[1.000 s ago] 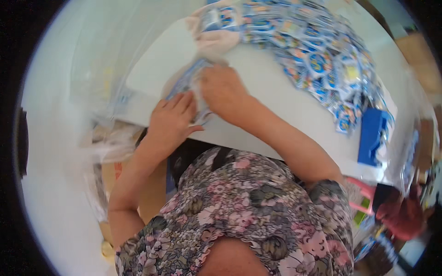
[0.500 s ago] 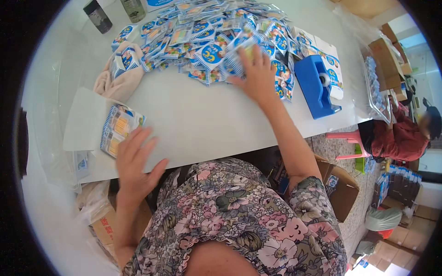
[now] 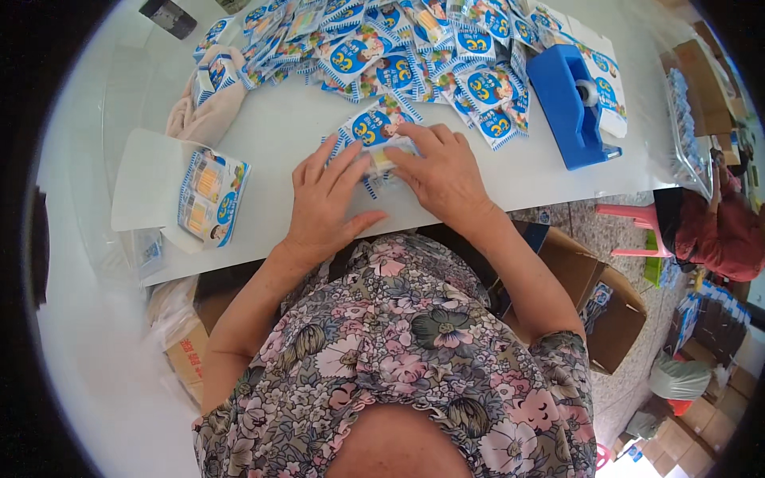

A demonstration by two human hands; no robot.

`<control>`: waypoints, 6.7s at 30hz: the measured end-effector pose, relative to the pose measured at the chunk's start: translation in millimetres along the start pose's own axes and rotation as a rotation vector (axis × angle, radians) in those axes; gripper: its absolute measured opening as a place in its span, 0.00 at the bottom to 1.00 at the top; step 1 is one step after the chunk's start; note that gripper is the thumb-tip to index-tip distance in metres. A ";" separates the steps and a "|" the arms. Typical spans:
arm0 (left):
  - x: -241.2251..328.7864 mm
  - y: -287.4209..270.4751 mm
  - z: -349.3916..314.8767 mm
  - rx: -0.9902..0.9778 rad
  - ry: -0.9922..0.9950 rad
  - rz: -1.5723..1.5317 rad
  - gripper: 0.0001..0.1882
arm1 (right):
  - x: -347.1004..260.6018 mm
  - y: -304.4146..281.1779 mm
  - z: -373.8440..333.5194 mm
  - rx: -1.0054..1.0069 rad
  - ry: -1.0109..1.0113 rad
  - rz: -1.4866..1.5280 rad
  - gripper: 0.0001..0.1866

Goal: Sorting and stacking stickers into piles and placing them into a shipping box.

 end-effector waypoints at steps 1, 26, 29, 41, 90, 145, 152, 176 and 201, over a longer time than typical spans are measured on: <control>-0.6 -1.7 3.4 0.037 -0.002 -0.006 0.34 | 1.6 3.7 2.2 -0.012 0.000 0.061 0.17; -36.3 -15.6 -2.5 0.292 0.021 -0.225 0.12 | 77.4 43.9 -10.0 -0.184 0.660 0.923 0.20; -45.0 -10.8 -8.5 0.265 -0.049 -0.261 0.13 | 36.1 10.9 4.2 -0.056 0.179 0.690 0.15; 8.6 -22.3 -26.5 0.089 0.120 -0.147 0.15 | -36.0 23.6 -1.1 -0.276 -0.127 0.437 0.16; -15.6 -17.1 -24.1 0.297 0.029 -0.145 0.11 | -26.7 21.7 25.0 -0.463 -0.210 0.473 0.13; -19.5 11.9 14.8 0.034 0.050 -0.304 0.29 | 158.5 -39.6 125.4 0.316 0.041 -0.306 0.09; -26.5 0.7 14.2 0.212 0.012 -0.413 0.28 | 30.0 19.6 55.3 -0.269 -0.129 0.030 0.06; -25.0 7.8 13.0 0.138 0.084 -0.497 0.30 | 92.9 2.1 36.3 -0.298 0.170 0.648 0.24; 17.0 47.9 57.0 -0.007 0.187 -0.615 0.34 | 171.4 -52.9 10.0 -0.004 0.188 -0.276 0.20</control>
Point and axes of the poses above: each hand's wrist, its own z-axis towards the middle knuckle, its own y-axis out of the palm, x = y × z, the point moved 10 cm from there along z, towards the middle knuckle
